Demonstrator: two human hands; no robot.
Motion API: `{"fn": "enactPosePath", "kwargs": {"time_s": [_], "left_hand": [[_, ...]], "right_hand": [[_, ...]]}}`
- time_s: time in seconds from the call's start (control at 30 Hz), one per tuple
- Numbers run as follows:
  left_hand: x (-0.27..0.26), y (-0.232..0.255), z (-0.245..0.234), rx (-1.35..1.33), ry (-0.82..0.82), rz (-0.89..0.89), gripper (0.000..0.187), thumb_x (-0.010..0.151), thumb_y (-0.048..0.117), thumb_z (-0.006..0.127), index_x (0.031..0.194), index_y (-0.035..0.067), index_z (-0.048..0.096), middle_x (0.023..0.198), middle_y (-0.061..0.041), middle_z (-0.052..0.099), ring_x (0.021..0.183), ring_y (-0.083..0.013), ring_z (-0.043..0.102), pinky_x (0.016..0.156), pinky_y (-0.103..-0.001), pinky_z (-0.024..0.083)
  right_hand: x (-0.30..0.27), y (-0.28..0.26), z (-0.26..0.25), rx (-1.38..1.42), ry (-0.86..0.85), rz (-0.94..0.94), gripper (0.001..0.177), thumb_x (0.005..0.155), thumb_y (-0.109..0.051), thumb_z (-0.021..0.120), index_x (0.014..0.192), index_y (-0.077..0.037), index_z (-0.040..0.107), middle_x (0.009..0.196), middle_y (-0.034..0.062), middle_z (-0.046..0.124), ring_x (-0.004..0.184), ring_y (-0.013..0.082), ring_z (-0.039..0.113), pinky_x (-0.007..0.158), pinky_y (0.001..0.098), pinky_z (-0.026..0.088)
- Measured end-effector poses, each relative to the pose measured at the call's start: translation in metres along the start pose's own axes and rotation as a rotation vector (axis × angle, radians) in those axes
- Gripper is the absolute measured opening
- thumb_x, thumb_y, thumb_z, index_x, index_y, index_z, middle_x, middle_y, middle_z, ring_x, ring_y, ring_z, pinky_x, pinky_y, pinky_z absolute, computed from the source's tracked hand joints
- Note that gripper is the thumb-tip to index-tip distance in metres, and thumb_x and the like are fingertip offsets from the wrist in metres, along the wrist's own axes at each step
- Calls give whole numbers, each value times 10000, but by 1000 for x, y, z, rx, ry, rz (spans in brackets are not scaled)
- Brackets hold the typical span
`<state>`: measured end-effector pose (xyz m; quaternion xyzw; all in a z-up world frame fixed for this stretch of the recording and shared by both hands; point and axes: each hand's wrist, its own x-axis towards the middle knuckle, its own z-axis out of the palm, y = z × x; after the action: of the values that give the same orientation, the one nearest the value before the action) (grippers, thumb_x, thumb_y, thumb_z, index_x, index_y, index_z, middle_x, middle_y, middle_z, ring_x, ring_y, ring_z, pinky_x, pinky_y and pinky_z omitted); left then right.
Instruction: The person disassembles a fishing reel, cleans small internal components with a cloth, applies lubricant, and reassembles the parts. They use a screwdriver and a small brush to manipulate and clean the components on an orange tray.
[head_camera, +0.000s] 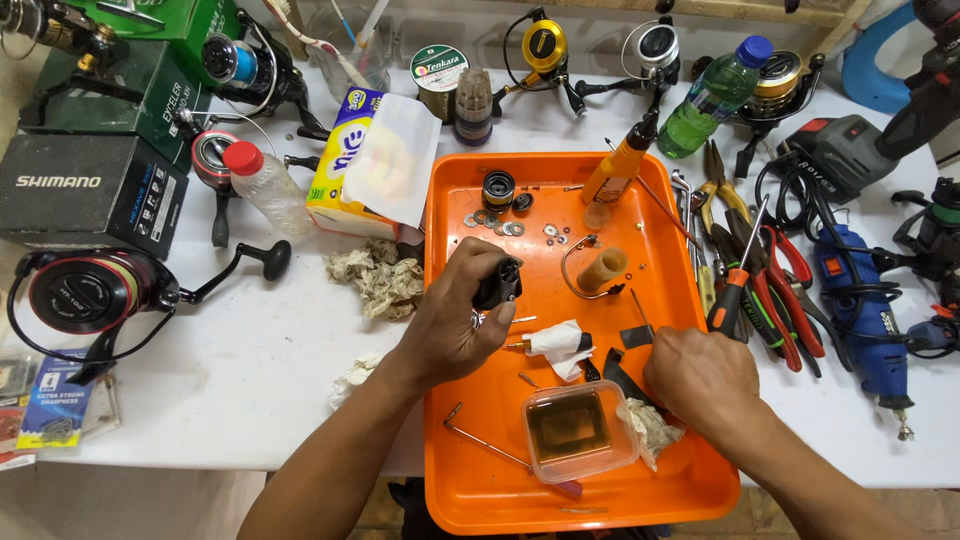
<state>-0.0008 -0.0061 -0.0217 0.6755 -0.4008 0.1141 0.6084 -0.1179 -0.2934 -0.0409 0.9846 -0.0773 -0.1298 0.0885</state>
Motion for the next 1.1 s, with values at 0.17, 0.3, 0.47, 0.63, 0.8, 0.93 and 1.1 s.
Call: {"fn": "enactPosePath", "kwargs": {"time_s": [0.17,0.3,0.47,0.63,0.8,0.93,1.1], "left_hand": [[4,15,-6,8,-85,-28,365,982,337,488,1206,49,484,1062,-129,507,753,-228,512,627,-347,463],[5,20,-9,-3,-182,-43,365,1020,323,421,1232,28,392,1100,-145,437,811,-209,456,711,-326,436],[6,16,-9,39,-159,9,354,1010,297,449,1235,26,404,1106,-154,449,838,-233,482,716,-336,454],[9,18,-11,86,-123,73,327,1000,276,473,1204,25,428,1071,-160,462,882,-265,503,730,-355,464],[8,16,-11,110,-132,105,357,1006,280,481,1244,22,419,1093,-184,473,917,-294,532,709,-367,482],[8,17,-11,111,-129,112,340,995,258,500,1221,15,427,1077,-180,474,877,-276,517,679,-350,472],[8,23,-8,23,-115,-77,294,957,266,433,1168,61,441,988,-113,457,802,-203,447,660,-334,414]], "right_hand": [[-17,-5,-66,7,-82,143,231,830,-393,520,892,-186,601,892,31,700,816,348,715,640,490,552],[-40,-1,-113,192,-29,103,143,876,-375,510,933,-251,552,813,-59,741,738,286,669,687,423,481],[-49,-5,-113,449,294,-246,161,860,-219,585,1012,-206,638,794,-39,710,583,198,660,618,356,497],[-45,-19,-117,449,492,-490,109,921,-164,564,1019,-173,609,789,-18,590,572,179,602,541,341,457],[-45,-25,-128,369,609,-563,81,929,-163,590,991,-130,632,759,-1,574,595,187,579,539,336,448],[-46,-25,-133,367,628,-577,93,922,-143,604,999,-101,634,786,27,586,631,207,579,592,339,462],[-46,-21,-130,392,604,-542,76,934,-160,592,975,-106,625,777,-9,605,550,165,541,520,324,424]]}}
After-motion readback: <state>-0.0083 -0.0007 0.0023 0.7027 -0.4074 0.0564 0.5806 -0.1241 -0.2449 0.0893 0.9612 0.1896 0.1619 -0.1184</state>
